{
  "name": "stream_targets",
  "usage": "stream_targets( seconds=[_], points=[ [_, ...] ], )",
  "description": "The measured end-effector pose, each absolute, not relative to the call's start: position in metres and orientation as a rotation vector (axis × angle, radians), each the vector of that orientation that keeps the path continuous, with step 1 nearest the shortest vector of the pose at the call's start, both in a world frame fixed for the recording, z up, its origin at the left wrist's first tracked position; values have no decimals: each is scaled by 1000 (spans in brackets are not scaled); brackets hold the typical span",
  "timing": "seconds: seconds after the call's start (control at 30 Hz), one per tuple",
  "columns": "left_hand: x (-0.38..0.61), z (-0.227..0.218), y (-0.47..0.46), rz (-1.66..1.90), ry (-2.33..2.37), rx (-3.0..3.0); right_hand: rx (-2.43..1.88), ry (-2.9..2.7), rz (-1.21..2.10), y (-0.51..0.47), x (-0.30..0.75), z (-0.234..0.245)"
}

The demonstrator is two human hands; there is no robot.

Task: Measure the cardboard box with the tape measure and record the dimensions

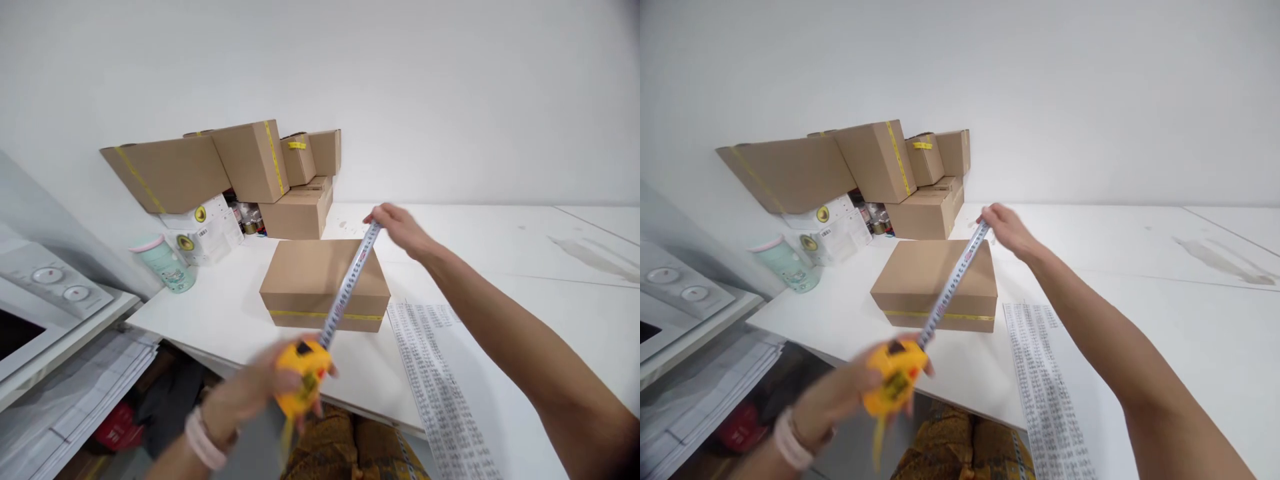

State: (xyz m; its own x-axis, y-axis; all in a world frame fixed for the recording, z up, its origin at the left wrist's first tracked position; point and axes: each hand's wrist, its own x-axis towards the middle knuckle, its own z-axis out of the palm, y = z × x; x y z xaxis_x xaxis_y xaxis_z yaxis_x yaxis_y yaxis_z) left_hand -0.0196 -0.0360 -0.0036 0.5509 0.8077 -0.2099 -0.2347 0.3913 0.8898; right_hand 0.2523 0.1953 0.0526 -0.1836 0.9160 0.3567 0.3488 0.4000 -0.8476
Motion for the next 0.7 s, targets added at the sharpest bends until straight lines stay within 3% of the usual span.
stream_targets(
  seconds=[0.13,0.4,0.7],
  points=[
    [38,-50,-51,906,499,747,-1221,-2092,812,227,211,39],
    [42,-14,-47,1036,612,620,-1406,-2210,796,256,185,16],
    [70,-13,-73,1019,653,597,-1222,-2314,854,243,191,14]
  ],
)
